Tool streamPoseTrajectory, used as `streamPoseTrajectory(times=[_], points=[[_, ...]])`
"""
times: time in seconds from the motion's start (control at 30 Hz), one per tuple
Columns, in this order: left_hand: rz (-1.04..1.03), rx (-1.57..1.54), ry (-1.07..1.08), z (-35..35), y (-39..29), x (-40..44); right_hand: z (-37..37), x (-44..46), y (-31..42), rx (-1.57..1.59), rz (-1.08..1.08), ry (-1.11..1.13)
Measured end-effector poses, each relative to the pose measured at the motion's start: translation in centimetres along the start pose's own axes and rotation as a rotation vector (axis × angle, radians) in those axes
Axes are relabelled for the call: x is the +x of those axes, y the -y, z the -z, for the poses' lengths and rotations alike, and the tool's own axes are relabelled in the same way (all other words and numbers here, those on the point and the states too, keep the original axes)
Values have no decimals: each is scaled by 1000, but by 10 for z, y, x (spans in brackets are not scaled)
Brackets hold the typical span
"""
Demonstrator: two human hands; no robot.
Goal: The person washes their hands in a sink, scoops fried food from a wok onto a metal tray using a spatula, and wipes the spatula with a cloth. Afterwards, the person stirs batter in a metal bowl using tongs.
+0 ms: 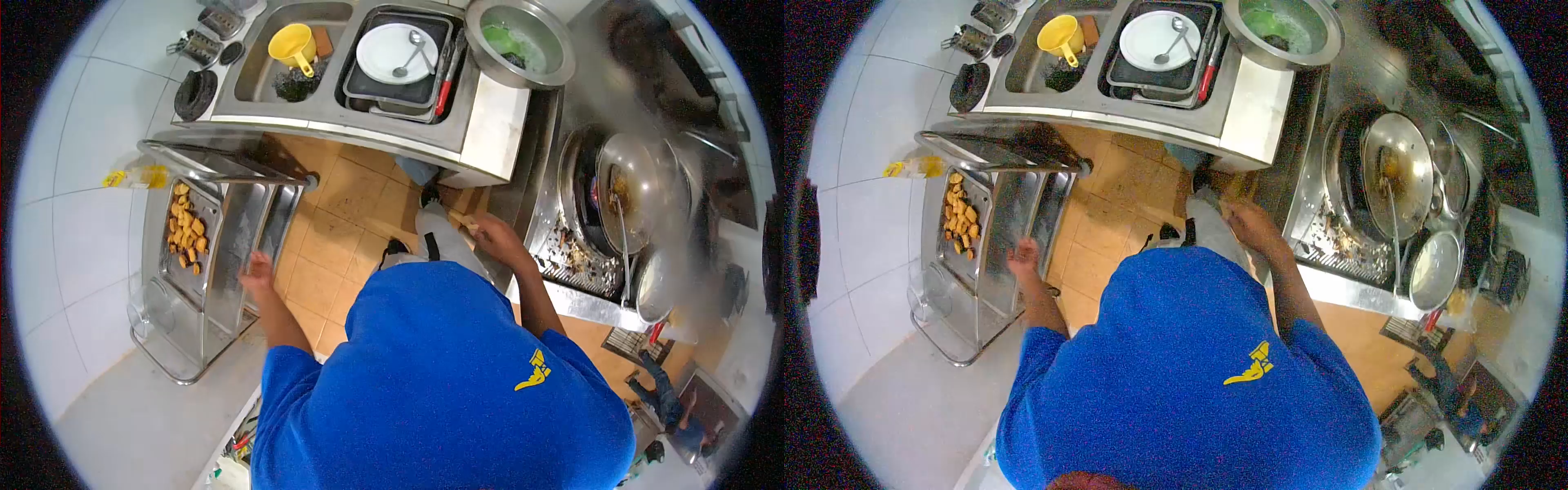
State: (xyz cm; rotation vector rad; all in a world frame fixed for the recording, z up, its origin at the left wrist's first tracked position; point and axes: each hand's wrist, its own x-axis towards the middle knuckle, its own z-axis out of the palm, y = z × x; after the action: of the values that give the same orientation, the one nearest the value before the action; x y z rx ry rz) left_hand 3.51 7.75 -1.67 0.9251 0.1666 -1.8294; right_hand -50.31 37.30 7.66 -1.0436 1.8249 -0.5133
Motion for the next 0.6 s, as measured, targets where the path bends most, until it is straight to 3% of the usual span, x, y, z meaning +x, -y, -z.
streamPoseTrajectory(times=[0.03, 0.1, 0.17, 0.23, 0.33, 0.43, 0.6], points=[[306, -92, 427, 43, 2, 12, 6, 10, 0, -19, 72, -33], [-8, -25, -159, 66, 67, -12, 16, 31, 0, -63, 232, -83], [76, -207, -178, 72, 131, -34, 26, 59, -3, -21, 274, -57], [-22, -122, -666, 44, 185, -59, 36, 80, -4, 32, 318, 3], [-85, -90, -739, 32, 206, -77, 48, 126, 5, 29, 421, 91], [-229, -4, -540, 50, 196, -94, 57, 163, 31, -103, 578, 177], [-390, 10, -639, 53, 218, -149, 53, 205, 67, -94, 737, 313]])
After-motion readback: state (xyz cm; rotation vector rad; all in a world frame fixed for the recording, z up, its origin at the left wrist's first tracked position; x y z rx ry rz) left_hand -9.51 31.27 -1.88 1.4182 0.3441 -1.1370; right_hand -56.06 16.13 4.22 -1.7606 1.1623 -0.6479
